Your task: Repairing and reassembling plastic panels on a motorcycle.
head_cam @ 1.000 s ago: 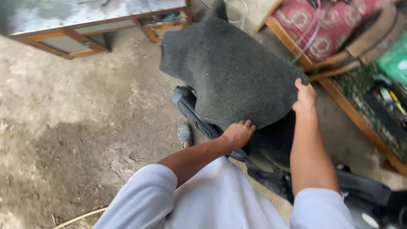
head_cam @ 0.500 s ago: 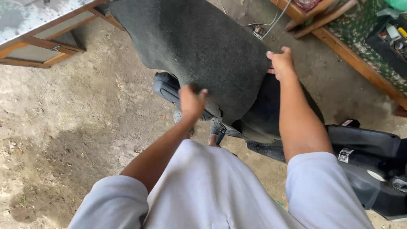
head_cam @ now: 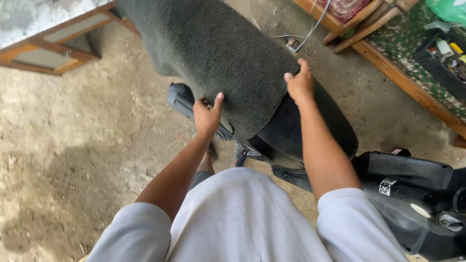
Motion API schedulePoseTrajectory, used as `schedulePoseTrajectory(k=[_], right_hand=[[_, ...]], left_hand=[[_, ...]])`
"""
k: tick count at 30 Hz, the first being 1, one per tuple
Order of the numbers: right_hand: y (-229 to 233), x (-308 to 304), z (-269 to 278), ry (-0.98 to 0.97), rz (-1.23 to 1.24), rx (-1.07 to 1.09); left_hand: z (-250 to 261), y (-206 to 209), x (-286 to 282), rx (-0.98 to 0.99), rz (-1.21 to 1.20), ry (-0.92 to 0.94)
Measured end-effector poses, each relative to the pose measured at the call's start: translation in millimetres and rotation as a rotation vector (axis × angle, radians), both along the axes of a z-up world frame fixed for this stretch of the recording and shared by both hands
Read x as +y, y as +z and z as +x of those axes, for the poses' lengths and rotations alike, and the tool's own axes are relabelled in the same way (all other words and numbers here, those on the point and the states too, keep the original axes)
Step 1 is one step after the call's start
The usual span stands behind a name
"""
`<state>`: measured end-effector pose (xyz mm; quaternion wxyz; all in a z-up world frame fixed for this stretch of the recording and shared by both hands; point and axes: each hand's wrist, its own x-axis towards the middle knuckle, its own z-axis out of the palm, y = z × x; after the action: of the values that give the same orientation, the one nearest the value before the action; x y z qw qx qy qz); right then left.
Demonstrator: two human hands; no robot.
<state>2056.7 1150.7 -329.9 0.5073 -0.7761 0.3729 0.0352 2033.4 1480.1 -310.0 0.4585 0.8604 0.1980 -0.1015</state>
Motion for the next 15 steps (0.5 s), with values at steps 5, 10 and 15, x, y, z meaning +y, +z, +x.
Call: schedulePoseTrajectory(k=[5,10,15], right_hand=[[46.7,43.7,-4.5,0.116,-0.598,0.099],[42.5,61.2,29.3,0.245,-0.611,-0.108],[54.1,71.0,57.1,0.431,-0.635,-0.116]], left_hand=[[8.2,44.1,-11.4,-0.360,0.339,-0.095],[42.2,71.3,-36.4,-0.393,0.546,-0.491],[89.8,68.8,-56.8,-0.431,0.703,-0.695]])
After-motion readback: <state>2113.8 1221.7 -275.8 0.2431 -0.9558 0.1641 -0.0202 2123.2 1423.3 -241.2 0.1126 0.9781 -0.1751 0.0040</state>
